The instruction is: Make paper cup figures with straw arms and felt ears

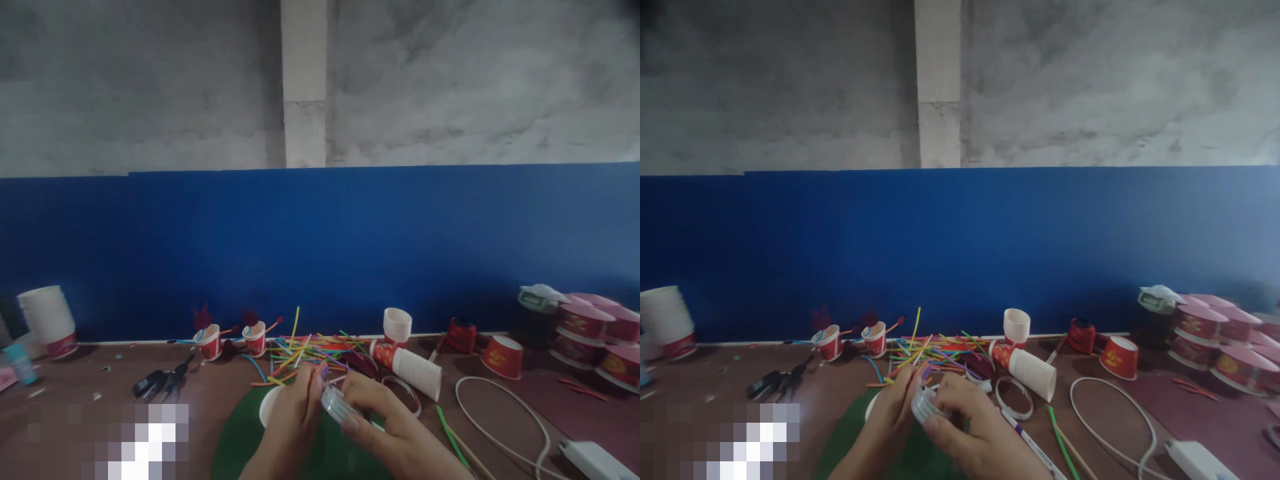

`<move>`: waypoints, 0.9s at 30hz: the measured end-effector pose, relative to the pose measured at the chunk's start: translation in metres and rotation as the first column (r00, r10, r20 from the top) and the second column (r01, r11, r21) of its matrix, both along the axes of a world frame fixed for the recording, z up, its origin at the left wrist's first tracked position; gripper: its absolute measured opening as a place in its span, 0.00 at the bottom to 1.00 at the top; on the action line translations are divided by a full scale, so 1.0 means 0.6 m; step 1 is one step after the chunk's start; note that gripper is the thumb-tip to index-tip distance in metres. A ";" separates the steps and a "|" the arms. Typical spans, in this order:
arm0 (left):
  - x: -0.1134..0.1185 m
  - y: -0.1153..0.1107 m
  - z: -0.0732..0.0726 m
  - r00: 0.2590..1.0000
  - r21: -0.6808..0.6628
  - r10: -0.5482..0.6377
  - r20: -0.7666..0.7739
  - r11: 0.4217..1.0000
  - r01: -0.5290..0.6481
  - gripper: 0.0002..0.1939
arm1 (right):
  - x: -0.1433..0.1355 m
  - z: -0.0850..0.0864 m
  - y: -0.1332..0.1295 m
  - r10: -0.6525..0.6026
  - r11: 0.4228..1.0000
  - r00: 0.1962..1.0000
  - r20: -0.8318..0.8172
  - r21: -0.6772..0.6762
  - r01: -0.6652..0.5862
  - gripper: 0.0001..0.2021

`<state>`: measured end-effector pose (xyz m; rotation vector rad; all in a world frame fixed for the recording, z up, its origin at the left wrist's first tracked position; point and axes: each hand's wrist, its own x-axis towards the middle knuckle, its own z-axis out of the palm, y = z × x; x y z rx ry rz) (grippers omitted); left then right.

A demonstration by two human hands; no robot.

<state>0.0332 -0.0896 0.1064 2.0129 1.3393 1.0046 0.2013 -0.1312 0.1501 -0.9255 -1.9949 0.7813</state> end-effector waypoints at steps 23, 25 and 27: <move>-0.002 -0.005 0.008 0.767 -0.344 0.032 0.640 0.905 0.250 0.19 | 0.014 -0.009 0.031 0.013 0.998 0.999 0.034 -0.067 -0.011 0.16; -0.004 -0.003 0.004 0.738 -0.371 -0.001 0.675 0.864 0.340 0.20 | 0.016 -0.014 0.035 0.016 0.997 1.000 0.022 -0.074 -0.014 0.15; -0.008 -0.001 0.002 0.727 -0.392 -0.017 0.686 0.833 0.389 0.21 | 0.018 -0.019 0.039 0.006 0.997 1.000 0.021 -0.077 -0.005 0.14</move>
